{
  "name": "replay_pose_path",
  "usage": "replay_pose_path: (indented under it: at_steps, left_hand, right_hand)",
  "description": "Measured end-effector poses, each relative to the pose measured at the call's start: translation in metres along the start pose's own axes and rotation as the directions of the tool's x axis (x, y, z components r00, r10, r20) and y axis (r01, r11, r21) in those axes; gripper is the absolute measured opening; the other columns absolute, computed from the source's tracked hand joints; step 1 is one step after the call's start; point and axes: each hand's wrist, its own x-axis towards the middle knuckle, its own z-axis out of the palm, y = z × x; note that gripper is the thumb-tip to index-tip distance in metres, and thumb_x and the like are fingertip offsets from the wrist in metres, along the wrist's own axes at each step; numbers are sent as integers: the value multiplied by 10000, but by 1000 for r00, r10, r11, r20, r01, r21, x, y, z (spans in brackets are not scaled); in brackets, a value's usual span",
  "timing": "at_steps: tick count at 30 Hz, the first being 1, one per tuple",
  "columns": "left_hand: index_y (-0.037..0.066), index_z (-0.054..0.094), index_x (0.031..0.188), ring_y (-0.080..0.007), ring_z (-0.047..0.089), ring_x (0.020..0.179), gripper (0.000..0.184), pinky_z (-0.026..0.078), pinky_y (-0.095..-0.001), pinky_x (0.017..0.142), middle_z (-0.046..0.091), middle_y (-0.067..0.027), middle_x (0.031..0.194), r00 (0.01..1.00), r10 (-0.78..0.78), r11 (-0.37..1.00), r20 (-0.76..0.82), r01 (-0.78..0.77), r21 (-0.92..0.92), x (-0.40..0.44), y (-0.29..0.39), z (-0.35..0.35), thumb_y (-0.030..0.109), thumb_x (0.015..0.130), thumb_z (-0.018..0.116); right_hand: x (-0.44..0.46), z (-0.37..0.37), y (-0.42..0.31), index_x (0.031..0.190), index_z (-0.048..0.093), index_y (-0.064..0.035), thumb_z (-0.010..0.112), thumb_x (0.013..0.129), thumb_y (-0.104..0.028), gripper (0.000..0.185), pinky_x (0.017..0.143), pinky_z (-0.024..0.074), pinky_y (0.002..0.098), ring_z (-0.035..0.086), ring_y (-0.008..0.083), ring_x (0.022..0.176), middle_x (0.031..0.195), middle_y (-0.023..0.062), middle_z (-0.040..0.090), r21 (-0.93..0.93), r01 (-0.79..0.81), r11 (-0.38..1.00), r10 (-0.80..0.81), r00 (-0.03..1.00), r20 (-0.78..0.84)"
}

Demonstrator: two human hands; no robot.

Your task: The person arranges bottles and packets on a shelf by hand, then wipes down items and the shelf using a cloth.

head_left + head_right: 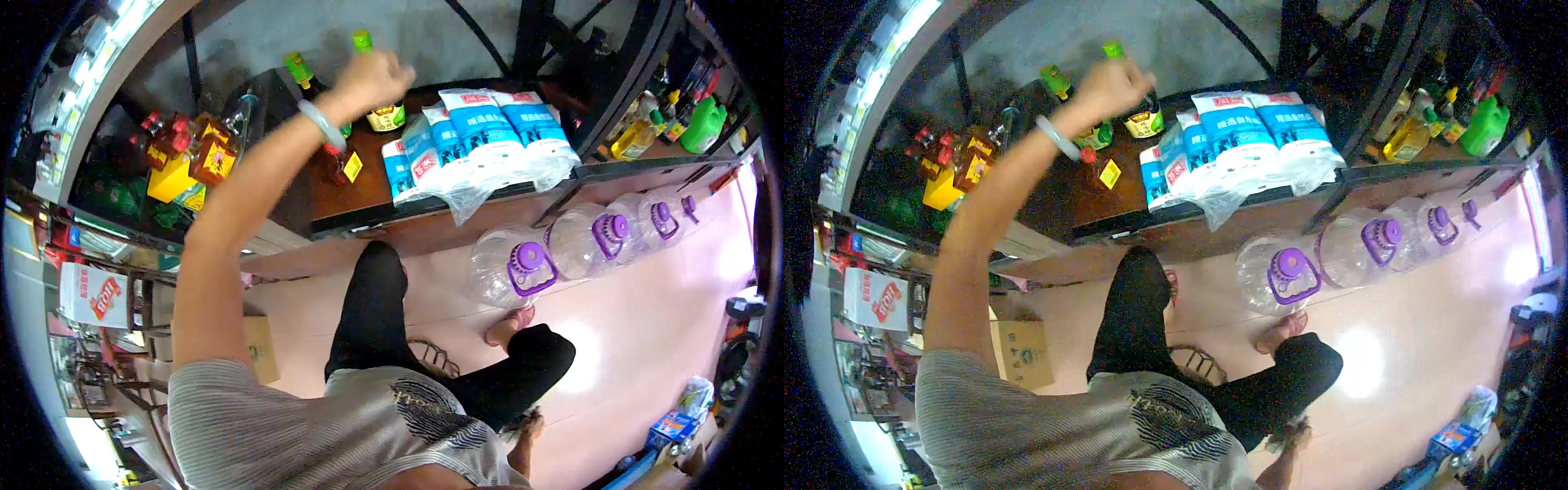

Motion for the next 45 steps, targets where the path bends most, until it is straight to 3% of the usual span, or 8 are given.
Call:
replay_pose_path:
  at_steps: [4, 8, 18, 26, 30, 34, 40, 45]
  left_hand:
    - [-119, 498, 914, -264, 578, 472, 478, 487, -355, 494, 575, -192, 613, 976, -197, 907, 97, 219, -360, -45, 2, 92, 337, 778, 548]
    - [-226, 305, 1049, -327, 603, 723, 680, 497, -363, 691, 563, -291, 711, 803, -571, 508, 169, 508, -696, -43, 6, 119, 321, 758, 585]
    - [-66, -89, 1278, -432, 447, 993, 1088, 407, -392, 883, 308, -377, 1120, 581, -793, 548, -183, 548, -632, 4, -26, 194, 211, 640, 748]
    - [-137, 3, 1190, -409, 519, 943, 1027, 456, -375, 824, 398, -351, 1045, 498, -867, 350, 21, 639, -685, 25, -50, 216, 279, 632, 757]
    - [-151, 51, 1158, -398, 524, 937, 983, 452, -363, 828, 418, -327, 1032, 537, -841, 445, -60, 625, -642, 27, -55, 224, 292, 634, 755]
    - [-164, 92, 1123, -391, 519, 948, 934, 444, -349, 835, 427, -319, 1030, 549, -835, 446, -48, 623, -642, 33, -57, 222, 290, 641, 751]
    - [-170, 107, 1112, -386, 506, 979, 920, 435, -340, 845, 433, -333, 1039, 524, -851, 420, -34, 640, -643, 37, -57, 219, 286, 642, 752]
    - [-223, 80, 1165, -412, 439, 1050, 1001, 375, -390, 908, 337, -358, 1145, 675, -738, 628, -25, 672, -391, 49, -88, 244, 442, 692, 660]
  right_hand:
    - [-9, -10, -13, 804, 615, 20, 552, 746, -272, 305, 562, 452, 382, 588, 249, 638, 713, 151, 620, -166, 153, 974, -149, 988, 38]
    - [-1, -13, -15, 833, 617, 3, 549, 741, -264, 291, 542, 467, 371, 594, 258, 618, 732, 144, 625, 660, -444, 606, 343, 894, 287]
    - [-40, -64, -71, 871, 612, 7, 480, 683, -90, 250, 564, 493, 388, 599, 314, 609, 791, 192, 624, 757, -593, 275, 275, 803, 529]
    - [-42, -74, -111, 936, 573, -26, 329, 847, -212, 319, 464, 503, 379, 597, 295, 628, 803, 147, 603, 691, -466, 552, 264, 884, 385]
    - [-9, -23, -1, 937, 588, -20, 356, 831, -230, 330, 516, 506, 367, 607, 278, 636, 774, 131, 619, -246, 96, 965, -87, 995, 48]
    - [-11, -50, -81, 944, 597, 28, 375, 818, -286, 404, 575, 500, 344, 613, 230, 660, 778, 125, 642, 571, -378, 729, 283, 926, 251]
    - [-5, -29, -22, 940, 591, 41, 357, 842, -285, 412, 571, 509, 312, 613, 211, 657, 788, 134, 634, 209, -155, 966, 134, 985, 110]
    - [-20, -44, -41, 879, 592, 30, 466, 798, -199, 274, 562, 485, 359, 599, 266, 661, 774, 180, 621, 522, -350, 778, 241, 933, 266]
